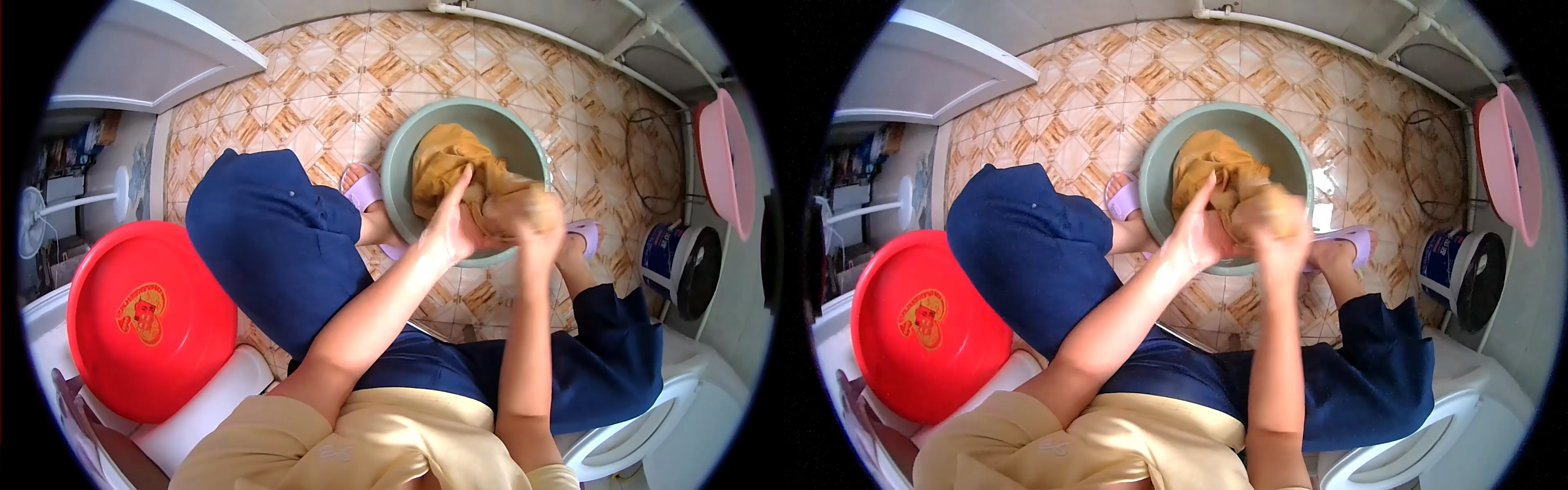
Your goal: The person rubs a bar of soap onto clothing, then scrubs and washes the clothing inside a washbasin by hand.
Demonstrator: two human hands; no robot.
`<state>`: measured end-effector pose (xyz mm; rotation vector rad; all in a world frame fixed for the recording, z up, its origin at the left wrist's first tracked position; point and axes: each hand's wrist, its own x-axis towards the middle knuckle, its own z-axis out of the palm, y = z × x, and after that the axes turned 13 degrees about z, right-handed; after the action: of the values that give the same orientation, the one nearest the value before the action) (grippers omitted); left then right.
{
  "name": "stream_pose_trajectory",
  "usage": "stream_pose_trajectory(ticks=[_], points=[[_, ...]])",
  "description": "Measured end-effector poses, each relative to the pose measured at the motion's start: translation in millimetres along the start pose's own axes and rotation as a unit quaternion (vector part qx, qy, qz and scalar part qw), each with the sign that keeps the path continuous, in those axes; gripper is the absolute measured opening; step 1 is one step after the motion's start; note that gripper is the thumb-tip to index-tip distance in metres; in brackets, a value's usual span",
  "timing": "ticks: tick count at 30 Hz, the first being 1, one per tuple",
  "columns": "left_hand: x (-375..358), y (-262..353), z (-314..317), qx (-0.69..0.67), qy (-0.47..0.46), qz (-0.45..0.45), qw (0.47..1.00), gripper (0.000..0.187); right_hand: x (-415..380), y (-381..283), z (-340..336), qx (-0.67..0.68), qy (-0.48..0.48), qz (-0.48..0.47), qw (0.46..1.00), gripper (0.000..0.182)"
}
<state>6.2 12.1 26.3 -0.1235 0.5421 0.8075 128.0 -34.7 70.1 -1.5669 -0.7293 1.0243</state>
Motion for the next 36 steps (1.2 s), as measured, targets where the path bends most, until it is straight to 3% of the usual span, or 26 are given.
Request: stream_pose_trajectory(ticks=[1,2,3,5,7,9,11,15,16,17,18,19,20,21,22,23,24,25,26,27,29,30,31,33,34,36], points=[[6.9,-0.3,-5.4,0.039,-0.007,0.038,0.998,0.066,-17.0,2.4,19.9,-0.006,-0.023,0.072,0.997,0.020],[5.9,6.6,-17.1,-0.010,-0.021,-0.024,0.999,0.061,-34.2,5.4,35.7,-0.037,-0.039,0.032,0.998,0.018],[8.7,7.7,-13.9,-0.016,0.106,0.014,0.994,0.051,-44.2,22.1,50.6,-0.102,-0.070,-0.069,0.990,0.020],[17.2,8.3,-50.2,-0.094,0.018,-0.002,0.995,0.040,-58.4,17.4,67.1,-0.169,-0.058,-0.050,0.983,0.021],[-1.8,-19.1,-63.0,0.185,-0.191,0.162,0.950,0.032,-29.8,40.7,62.6,-0.211,0.068,-0.141,0.965,0.026],[-3.7,-31.3,-45.8,0.137,0.107,0.074,0.982,0.029,1.7,39.3,40.2,-0.288,0.126,0.031,0.949,0.034],[-1.8,-38.1,-46.4,0.130,0.100,0.053,0.985,0.029,33.2,52.6,13.4,-0.185,0.188,-0.038,0.964,0.042],[0.8,-23.2,-52.0,0.112,0.118,0.084,0.983,0.030,-1.6,50.4,28.8,-0.323,0.105,-0.120,0.933,0.027],[4.8,-15.2,-64.8,0.152,-0.088,0.097,0.980,0.030,-13.4,41.6,39.8,-0.323,0.109,-0.119,0.933,0.027],[7.5,-11.8,-71.2,0.185,-0.289,0.106,0.933,0.031,-24.4,32.6,51.4,-0.309,0.112,-0.133,0.935,0.020],[-11.7,-16.3,-42.8,0.060,-0.083,0.054,0.993,0.031,-30.3,28.5,56.4,-0.295,0.113,-0.147,0.937,0.018],[20.0,-25.1,-86.0,-0.082,-0.282,0.013,0.956,0.033,-18.9,40.5,49.6,-0.294,0.116,-0.145,0.938,0.018],[9.3,-29.9,-73.4,0.087,-0.086,0.016,0.992,0.033,5.3,62.9,35.6,-0.306,0.148,-0.042,0.940,0.021],[-3.9,-33.8,-56.0,0.253,0.113,0.019,0.961,0.033,24.1,75.5,22.3,-0.313,0.180,0.061,0.931,0.023],[-5.9,-41.2,-49.9,0.196,0.141,0.048,0.969,0.032,32.7,73.6,10.6,-0.285,0.180,0.085,0.938,0.025],[-5.2,-36.9,-47.9,0.198,0.141,0.047,0.969,0.032,37.0,69.2,4.2,-0.257,0.178,0.108,0.944,0.026],[-2.4,-28.6,-45.8,0.165,0.104,0.055,0.979,0.033,30.7,61.3,9.2,-0.266,0.192,0.021,0.945,0.026],[0.8,-21.5,-42.9,0.130,0.067,0.061,0.987,0.034,18.3,53.5,18.2,-0.268,0.193,0.023,0.944,0.026],[-5.0,-8.5,-8.3,0.152,0.167,0.036,0.974,0.044,1.2,38.3,33.2,-0.313,0.179,-0.040,0.932,0.025],[-9.1,4.9,4.2,0.057,0.080,-0.025,0.995,0.048,-15.6,26.9,45.7,-0.357,0.165,-0.104,0.914,0.024],[-6.0,7.2,-13.5,0.042,-0.038,-0.017,0.998,0.047,-42.4,17.0,60.4,-0.341,0.068,-0.087,0.934,0.023],[9.5,-0.1,-52.0,-0.035,-0.237,-0.045,0.970,0.041,-35.4,37.3,63.6,-0.368,0.060,-0.031,0.927,0.022],[24.2,-17.3,-85.1,-0.013,-0.196,0.023,0.980,0.035,-17.2,44.9,57.5,-0.367,0.061,-0.031,0.928,0.022],[7.6,-25.4,-66.6,0.123,0.091,0.054,0.987,0.032,18.0,54.3,34.0,-0.309,0.122,0.160,0.929,0.021],[3.8,-30.5,-46.6,0.093,0.101,0.065,0.988,0.034,17.9,57.7,30.8,-0.308,0.123,0.161,0.930,0.021],[-1.4,-21.2,-31.5,0.105,0.115,0.050,0.986,0.036,15.5,56.1,27.3,-0.245,0.175,0.020,0.953,0.021]])
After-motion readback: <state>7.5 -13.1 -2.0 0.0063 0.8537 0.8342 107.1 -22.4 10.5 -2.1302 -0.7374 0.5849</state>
